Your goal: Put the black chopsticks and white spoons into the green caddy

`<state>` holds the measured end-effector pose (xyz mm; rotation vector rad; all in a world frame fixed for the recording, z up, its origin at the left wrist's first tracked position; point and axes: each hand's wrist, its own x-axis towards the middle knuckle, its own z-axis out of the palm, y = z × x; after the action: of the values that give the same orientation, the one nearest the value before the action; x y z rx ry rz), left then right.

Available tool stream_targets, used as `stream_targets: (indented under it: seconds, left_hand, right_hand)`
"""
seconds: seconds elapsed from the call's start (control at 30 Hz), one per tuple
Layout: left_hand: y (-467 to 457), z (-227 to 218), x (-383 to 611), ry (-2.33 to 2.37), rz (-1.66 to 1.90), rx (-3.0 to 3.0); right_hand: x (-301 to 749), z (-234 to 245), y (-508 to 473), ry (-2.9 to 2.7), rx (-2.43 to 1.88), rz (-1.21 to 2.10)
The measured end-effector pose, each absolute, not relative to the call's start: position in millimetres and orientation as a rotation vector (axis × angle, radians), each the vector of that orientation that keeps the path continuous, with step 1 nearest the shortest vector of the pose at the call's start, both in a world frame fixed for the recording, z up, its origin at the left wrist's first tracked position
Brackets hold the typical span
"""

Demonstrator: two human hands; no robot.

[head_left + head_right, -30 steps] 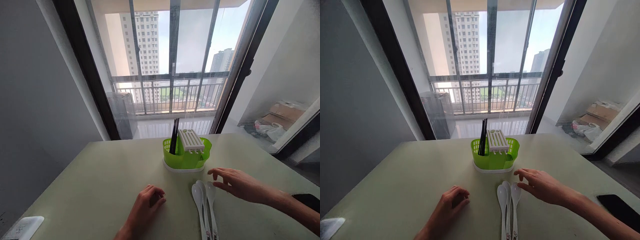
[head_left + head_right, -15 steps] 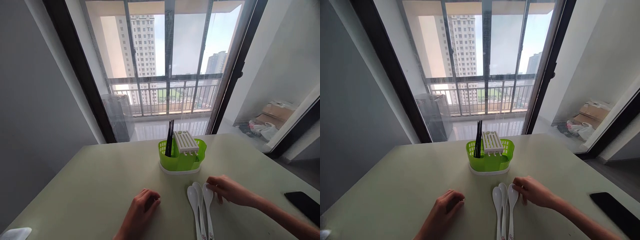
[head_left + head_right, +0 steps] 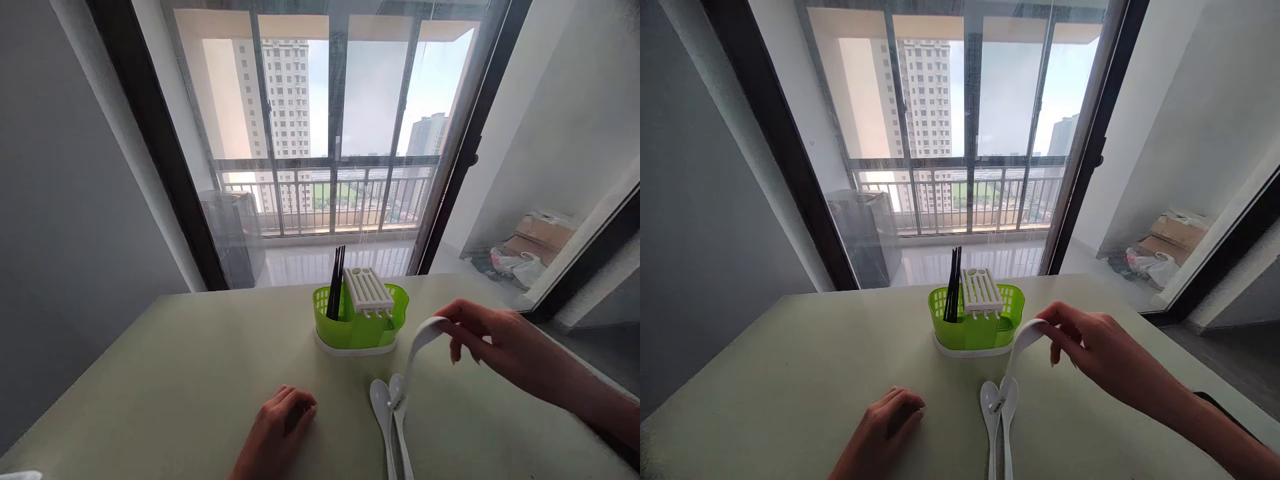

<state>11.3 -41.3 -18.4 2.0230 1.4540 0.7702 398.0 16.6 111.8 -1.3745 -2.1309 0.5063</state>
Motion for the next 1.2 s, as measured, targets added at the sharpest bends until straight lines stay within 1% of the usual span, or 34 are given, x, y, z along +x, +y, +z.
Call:
stream_targets:
  seconds: [0.13, 0.23, 0.37, 0.47, 0.6, 0.83, 1.03, 1.2]
  left_hand:
    - [-40.3, -22.2, 9.8, 1.446, 0.778, 2.041]
    - [-40.6, -24.2, 9.6, 1.448, 0.785, 2.051]
    - [-41.6, -24.3, 10.8, 1.446, 0.800, 2.072]
    - [-42.2, -24.5, 11.5, 1.440, 0.803, 2.089]
    - [-42.6, -28.0, 11.6, 1.435, 0.820, 2.123]
    - [-43.1, -29.3, 13.0, 1.431, 0.831, 2.160]
    - [-45.0, -24.5, 14.2, 1.432, 0.824, 2.176]
    - [-45.2, -26.7, 13.6, 1.424, 0.843, 2.190]
  right_hand:
    - [369.2, 138.6, 12.5, -1.959, -1.273, 0.131]
    - [346.8, 148.5, 13.7, -1.887, -1.153, -0.147]
    - [326.9, 146.5, 24.0, -1.870, -1.061, -0.436]
    - [316.8, 139.0, 34.2, -1.890, -1.017, -0.584]
    - [302.4, 129.4, 43.1, -1.976, -0.972, -0.637]
    - [282.8, 108.9, 55.4, -2.119, -0.821, -0.613]
    - [274.9, 88.5, 63.9, -2.204, -0.822, -0.650]
    - [270.1, 75.4, 64.5, -2.232, -0.837, -0.619]
